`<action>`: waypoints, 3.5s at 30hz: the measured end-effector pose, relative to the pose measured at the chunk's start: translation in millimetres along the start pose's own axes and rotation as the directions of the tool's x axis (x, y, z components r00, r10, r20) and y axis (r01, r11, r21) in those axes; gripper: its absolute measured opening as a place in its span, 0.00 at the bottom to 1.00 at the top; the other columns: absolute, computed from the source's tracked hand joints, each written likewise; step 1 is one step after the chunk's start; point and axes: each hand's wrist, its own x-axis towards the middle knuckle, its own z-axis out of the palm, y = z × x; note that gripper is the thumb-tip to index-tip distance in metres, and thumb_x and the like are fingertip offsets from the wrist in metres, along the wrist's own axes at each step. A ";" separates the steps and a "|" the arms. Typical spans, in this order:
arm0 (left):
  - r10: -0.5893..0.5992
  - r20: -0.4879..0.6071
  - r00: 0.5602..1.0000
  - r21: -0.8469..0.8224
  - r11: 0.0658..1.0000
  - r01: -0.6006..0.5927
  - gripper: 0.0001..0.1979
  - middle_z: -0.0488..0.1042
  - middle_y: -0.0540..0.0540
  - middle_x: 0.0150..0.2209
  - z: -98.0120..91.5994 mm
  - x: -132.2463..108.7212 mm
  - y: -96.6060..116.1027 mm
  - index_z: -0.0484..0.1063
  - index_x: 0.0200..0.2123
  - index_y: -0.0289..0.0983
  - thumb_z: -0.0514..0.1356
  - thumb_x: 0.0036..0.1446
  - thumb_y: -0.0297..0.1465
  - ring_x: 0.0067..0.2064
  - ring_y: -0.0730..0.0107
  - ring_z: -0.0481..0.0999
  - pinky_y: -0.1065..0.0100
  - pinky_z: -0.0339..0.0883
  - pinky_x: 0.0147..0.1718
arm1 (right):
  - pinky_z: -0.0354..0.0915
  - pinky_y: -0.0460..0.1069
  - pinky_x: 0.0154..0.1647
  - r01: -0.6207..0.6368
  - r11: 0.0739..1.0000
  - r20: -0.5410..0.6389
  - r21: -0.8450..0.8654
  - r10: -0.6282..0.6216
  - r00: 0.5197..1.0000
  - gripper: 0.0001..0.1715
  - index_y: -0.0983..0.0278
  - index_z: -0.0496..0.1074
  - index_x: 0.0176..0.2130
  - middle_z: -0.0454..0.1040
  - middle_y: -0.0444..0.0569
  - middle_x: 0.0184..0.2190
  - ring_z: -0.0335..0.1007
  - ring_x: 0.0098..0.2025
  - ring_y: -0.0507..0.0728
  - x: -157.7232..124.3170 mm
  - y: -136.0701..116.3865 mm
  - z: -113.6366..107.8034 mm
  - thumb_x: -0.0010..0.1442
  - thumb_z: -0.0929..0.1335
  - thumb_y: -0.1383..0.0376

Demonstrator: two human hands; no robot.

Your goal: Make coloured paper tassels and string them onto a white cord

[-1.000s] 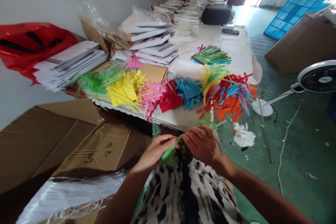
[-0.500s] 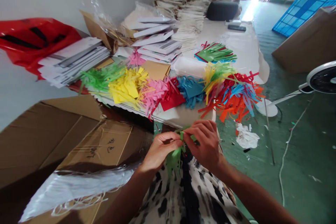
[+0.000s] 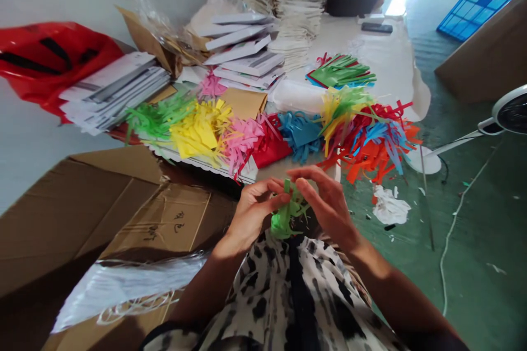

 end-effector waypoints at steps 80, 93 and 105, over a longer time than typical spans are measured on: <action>0.310 -0.216 0.926 0.312 0.921 -0.235 0.11 0.83 0.46 0.31 6.2 9.2 18.7 0.87 0.38 0.39 0.70 0.62 0.40 0.32 0.65 0.80 0.68 0.73 0.35 | 0.75 0.48 0.41 -0.073 0.970 0.011 0.234 0.073 0.997 0.04 0.58 0.84 0.39 0.76 0.47 0.38 0.75 0.39 0.53 37.4 -14.5 11.2 0.65 0.75 0.61; 0.369 -0.145 0.918 0.348 0.888 -0.302 0.06 0.83 0.49 0.32 11.7 5.5 16.6 0.87 0.38 0.41 0.69 0.63 0.35 0.33 0.69 0.79 0.71 0.70 0.34 | 0.75 0.50 0.42 -0.049 0.978 -0.059 0.202 0.063 0.996 0.07 0.58 0.83 0.39 0.76 0.48 0.40 0.75 0.41 0.55 25.6 -11.3 11.0 0.65 0.75 0.58; 0.193 -0.121 0.974 0.305 0.941 -0.148 0.09 0.85 0.48 0.37 12.4 10.0 10.7 0.85 0.42 0.41 0.70 0.61 0.38 0.37 0.66 0.82 0.70 0.72 0.37 | 0.72 0.50 0.43 0.001 0.999 -0.159 0.046 0.007 0.987 0.11 0.60 0.78 0.35 0.74 0.47 0.36 0.73 0.40 0.55 24.1 -4.5 7.4 0.67 0.73 0.57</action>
